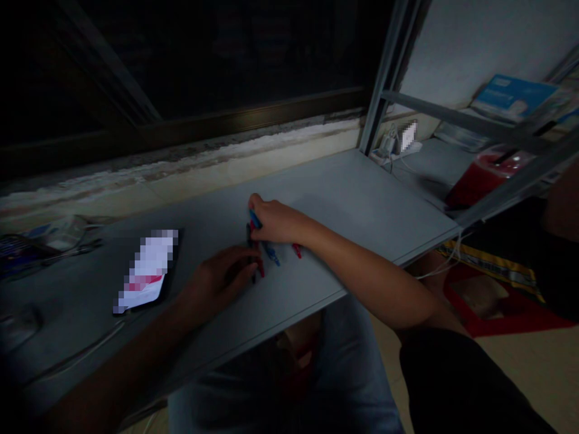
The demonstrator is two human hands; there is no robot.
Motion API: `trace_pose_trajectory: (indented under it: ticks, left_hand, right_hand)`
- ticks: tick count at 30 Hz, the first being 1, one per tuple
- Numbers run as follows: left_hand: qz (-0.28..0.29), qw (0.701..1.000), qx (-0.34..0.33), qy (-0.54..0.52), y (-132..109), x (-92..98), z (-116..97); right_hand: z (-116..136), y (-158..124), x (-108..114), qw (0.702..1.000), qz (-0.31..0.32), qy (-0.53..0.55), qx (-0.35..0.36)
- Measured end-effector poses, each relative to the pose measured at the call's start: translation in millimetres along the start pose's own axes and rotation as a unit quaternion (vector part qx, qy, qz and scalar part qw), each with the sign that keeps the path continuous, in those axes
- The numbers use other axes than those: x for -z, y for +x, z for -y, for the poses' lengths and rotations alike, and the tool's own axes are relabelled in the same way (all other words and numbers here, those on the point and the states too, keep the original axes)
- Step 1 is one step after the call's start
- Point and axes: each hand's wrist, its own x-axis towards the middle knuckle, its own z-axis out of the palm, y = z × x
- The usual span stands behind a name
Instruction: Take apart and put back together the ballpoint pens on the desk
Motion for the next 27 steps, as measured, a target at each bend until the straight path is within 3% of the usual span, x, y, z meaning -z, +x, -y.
trace_pose_trajectory:
  ticks: [2, 5, 8, 11, 15, 22, 27]
  left_hand:
    - [-0.033, 0.999, 0.036, -0.008, -0.5, 1.6, -1.8]
    - [-0.092, 0.992, 0.089, -0.005, -0.8, 3.9, -2.6]
    - [-0.137, 0.983, 0.117, 0.016, -0.2, 5.8, -1.0]
    - [-0.146, 0.982, 0.12, 0.024, 0.5, 7.1, 1.4]
    - [-0.145, 0.983, 0.11, 0.041, 0.2, 8.0, 2.4]
    - [-0.175, 0.975, 0.046, 0.128, -1.4, 12.0, 3.5]
    - [-0.15, 0.973, 0.0, 0.175, -2.2, 12.8, 5.8]
  right_hand:
    - [1.3, 2.4, 4.1, 0.992, -0.02, 0.119, -0.022]
    - [5.7, 4.6, 6.5, 0.951, 0.002, 0.304, -0.053]
    - [8.6, 6.1, 3.4, 0.914, 0.005, 0.401, -0.061]
    - [8.9, 6.8, 0.2, 0.906, 0.005, 0.417, -0.069]
    - [9.8, 5.7, 1.2, 0.921, 0.01, 0.378, -0.09]
    - [10.0, 3.0, 3.1, 0.912, 0.001, 0.39, -0.129]
    - [11.9, 2.7, 3.5, 0.905, -0.005, 0.401, -0.139]
